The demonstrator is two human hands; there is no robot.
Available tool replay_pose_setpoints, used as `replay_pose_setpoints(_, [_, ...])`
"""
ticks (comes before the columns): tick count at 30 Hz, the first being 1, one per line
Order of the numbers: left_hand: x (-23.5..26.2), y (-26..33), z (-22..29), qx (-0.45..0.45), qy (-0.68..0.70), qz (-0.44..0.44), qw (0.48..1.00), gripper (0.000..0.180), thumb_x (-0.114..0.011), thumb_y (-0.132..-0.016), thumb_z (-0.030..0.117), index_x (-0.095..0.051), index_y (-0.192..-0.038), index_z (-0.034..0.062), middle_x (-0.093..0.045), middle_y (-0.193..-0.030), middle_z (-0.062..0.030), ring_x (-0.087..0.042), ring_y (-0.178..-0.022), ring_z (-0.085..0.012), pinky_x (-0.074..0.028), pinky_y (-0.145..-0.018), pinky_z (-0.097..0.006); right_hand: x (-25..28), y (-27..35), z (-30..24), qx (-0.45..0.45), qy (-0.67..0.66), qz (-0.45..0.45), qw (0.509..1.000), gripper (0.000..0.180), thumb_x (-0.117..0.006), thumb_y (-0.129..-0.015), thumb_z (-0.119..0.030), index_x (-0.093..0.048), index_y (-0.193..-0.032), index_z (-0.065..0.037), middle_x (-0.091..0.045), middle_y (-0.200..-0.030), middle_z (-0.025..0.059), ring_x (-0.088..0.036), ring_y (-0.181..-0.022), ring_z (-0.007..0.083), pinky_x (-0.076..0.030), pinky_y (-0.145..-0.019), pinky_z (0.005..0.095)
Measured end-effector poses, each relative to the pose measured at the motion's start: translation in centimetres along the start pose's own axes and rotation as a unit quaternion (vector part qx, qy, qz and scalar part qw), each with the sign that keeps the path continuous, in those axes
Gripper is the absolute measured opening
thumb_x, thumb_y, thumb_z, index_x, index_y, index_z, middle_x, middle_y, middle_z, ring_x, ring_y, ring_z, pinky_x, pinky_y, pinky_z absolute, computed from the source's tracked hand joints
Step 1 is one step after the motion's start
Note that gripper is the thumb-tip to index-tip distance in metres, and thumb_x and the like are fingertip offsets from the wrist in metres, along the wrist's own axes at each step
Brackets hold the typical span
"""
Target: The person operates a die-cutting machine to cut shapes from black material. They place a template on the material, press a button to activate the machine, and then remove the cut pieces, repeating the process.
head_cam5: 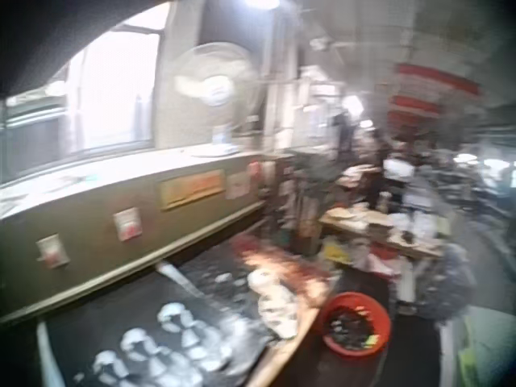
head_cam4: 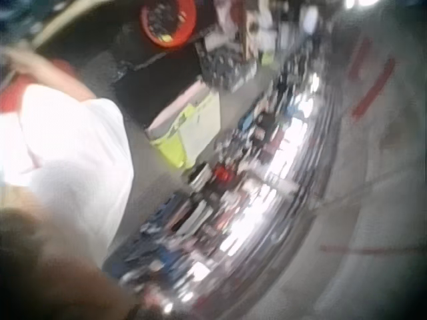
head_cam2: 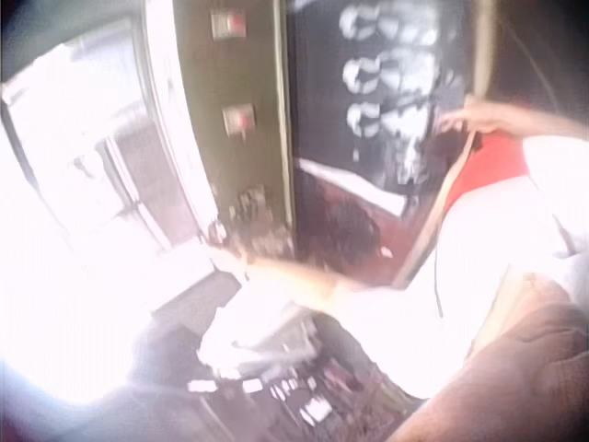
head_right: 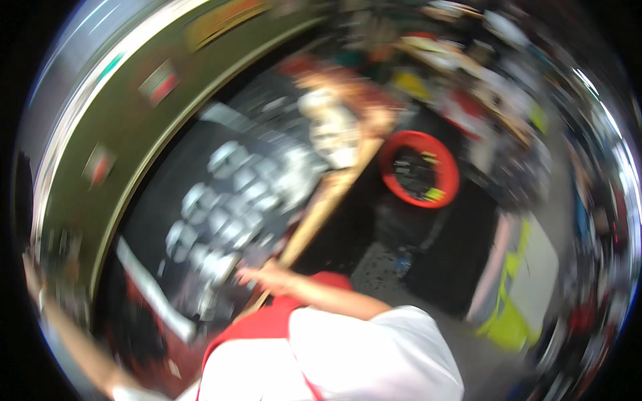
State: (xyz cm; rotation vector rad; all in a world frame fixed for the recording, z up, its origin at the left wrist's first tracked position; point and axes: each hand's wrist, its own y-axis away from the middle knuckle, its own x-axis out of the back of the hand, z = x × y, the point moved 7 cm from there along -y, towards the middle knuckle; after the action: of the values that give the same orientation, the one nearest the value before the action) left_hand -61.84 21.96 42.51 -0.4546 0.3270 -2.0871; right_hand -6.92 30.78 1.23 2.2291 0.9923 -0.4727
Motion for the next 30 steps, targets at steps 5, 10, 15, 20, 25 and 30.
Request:
replay_pose_setpoints(5, [-8.3, 17.8, -0.8, -0.183, -0.201, -0.092, 0.958, 0.026, -0.052, -0.096, 0.018, -0.064, -0.112, 0.0005, -0.062, -0.113, -0.0124, -0.065, -0.083, -0.0181, -0.053, -0.073, -0.032, -4.1, 1.6, 0.3, -0.075, -0.151, -0.161, 0.972, 0.060, -0.063, -0.089, -0.007, -0.034, -0.141, 0.002, -0.056, -0.123, 0.0145, -0.054, -0.115, 0.0217, -0.044, -0.097, 0.0345])
replay_pose_setpoints(10, [-21.3, 38.8, -3.6, -0.252, -0.131, -0.240, 0.928, 0.030, -0.069, -0.071, 0.001, -0.063, -0.100, -0.0003, -0.062, -0.093, -0.0159, -0.060, -0.085, -0.0328, -0.051, -0.077, -0.039, -6.4, 2.5, 1.9, -0.190, 0.019, -0.188, 0.963, 0.040, -0.062, -0.092, -0.012, -0.050, -0.128, 0.000, -0.058, -0.121, 0.0114, -0.060, -0.105, 0.0191, -0.051, -0.088, 0.0325])
replay_pose_setpoints(15, [-21.0, 43.0, -6.2, -0.158, -0.188, -0.252, 0.936, 0.033, -0.067, -0.072, -0.002, -0.064, -0.105, -0.0009, -0.062, -0.095, -0.0148, -0.060, -0.085, -0.0325, -0.051, -0.078, -0.037, -8.9, 2.4, 0.5, -0.145, -0.101, -0.238, 0.955, 0.037, -0.054, -0.097, -0.013, -0.047, -0.132, -0.004, -0.055, -0.127, 0.0073, -0.055, -0.114, 0.0172, -0.051, -0.090, 0.0350])
replay_pose_setpoints(20, [-19.3, 39.6, -12.0, 0.237, 0.030, -0.127, 0.963, 0.018, -0.054, -0.093, 0.016, -0.066, -0.096, 0.0020, -0.064, -0.089, -0.0051, -0.059, -0.064, -0.0105, -0.048, -0.058, -0.023, -7.5, 0.8, -0.2, 0.011, 0.229, -0.139, 0.963, 0.032, -0.047, -0.101, -0.022, -0.053, -0.126, -0.005, -0.064, -0.110, 0.0047, -0.062, -0.099, 0.0183, -0.052, -0.077, 0.0332])
replay_pose_setpoints(25, [-6.9, 26.0, -11.7, 0.189, 0.310, 0.231, 0.903, 0.027, -0.054, -0.098, 0.029, -0.064, -0.088, 0.0060, -0.063, -0.078, -0.0033, -0.061, -0.071, -0.0154, -0.051, -0.066, -0.029, -4.6, 0.9, -1.6, 0.127, 0.491, 0.012, 0.862, 0.030, -0.052, -0.097, -0.026, -0.064, -0.087, 0.000, -0.061, -0.071, 0.0199, -0.061, -0.066, 0.0338, -0.047, -0.061, 0.0399])
replay_pose_setpoints(30, [0.9, 18.1, -6.1, 0.080, 0.159, 0.197, 0.964, 0.023, -0.064, -0.092, 0.028, -0.066, -0.091, 0.0047, -0.063, -0.074, -0.0013, -0.046, -0.051, -0.0031, -0.036, -0.043, -0.019, -5.5, 1.4, -3.5, 0.256, 0.480, -0.013, 0.839, 0.025, -0.054, -0.096, -0.018, -0.064, -0.083, 0.001, -0.061, -0.069, 0.0189, -0.062, -0.063, 0.0332, -0.047, -0.060, 0.0393])
